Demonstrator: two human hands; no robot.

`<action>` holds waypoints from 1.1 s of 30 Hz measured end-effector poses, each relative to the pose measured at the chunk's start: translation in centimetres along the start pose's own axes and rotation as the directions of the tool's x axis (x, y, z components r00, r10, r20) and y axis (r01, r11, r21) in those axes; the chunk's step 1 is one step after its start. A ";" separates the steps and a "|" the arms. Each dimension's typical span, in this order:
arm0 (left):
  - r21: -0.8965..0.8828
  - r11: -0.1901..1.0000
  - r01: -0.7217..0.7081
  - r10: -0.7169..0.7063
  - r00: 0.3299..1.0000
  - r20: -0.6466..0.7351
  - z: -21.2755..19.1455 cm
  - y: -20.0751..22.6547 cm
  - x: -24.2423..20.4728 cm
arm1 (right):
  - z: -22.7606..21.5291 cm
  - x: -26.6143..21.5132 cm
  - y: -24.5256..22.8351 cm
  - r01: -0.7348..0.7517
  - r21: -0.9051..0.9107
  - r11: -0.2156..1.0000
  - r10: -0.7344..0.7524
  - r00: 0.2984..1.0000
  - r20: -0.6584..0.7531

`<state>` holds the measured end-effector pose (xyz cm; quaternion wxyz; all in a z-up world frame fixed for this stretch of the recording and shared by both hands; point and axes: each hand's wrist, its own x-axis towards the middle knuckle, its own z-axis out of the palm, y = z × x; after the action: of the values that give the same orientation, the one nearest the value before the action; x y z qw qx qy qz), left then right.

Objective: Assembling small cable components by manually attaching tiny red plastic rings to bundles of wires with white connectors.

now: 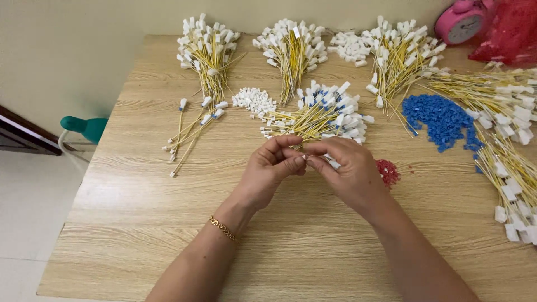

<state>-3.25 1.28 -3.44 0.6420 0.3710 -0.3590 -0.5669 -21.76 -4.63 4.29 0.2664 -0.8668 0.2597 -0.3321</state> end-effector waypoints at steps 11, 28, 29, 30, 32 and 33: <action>-0.040 0.999 0.008 -0.007 1.000 0.022 0.4 0.8 -0.5 | -0.1 -0.2 0.8 0.058 0.054 0.997 -0.058 0.998 -0.001; 0.144 0.983 -0.115 0.103 0.991 0.089 1.6 4.5 -1.4 | -2.0 0.2 -0.7 0.185 0.019 0.983 -0.184 0.982 -0.044; 0.195 0.970 -0.145 0.134 0.989 0.067 1.8 5.1 -1.5 | -2.5 0.2 -1.0 0.259 -0.019 0.966 -0.260 0.961 -0.089; 0.195 0.971 -0.138 0.126 0.989 0.073 1.1 6.6 -1.6 | -3.4 0.1 -0.5 0.251 -0.021 0.968 -0.252 0.963 -0.093; 0.158 0.943 -0.293 0.312 0.943 -0.118 -0.2 9.5 -1.7 | -5.3 -0.2 0.4 0.147 0.332 0.932 -0.063 0.966 -0.252; 0.157 0.944 -0.289 0.308 0.945 -0.110 -2.6 10.5 -2.0 | -6.3 -0.7 1.4 0.143 0.329 0.934 -0.057 0.965 -0.258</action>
<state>3.70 4.31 4.57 0.7158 0.3929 -0.4059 -0.4106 -27.07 -7.03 7.13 0.3625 -0.7716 0.1834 -0.4896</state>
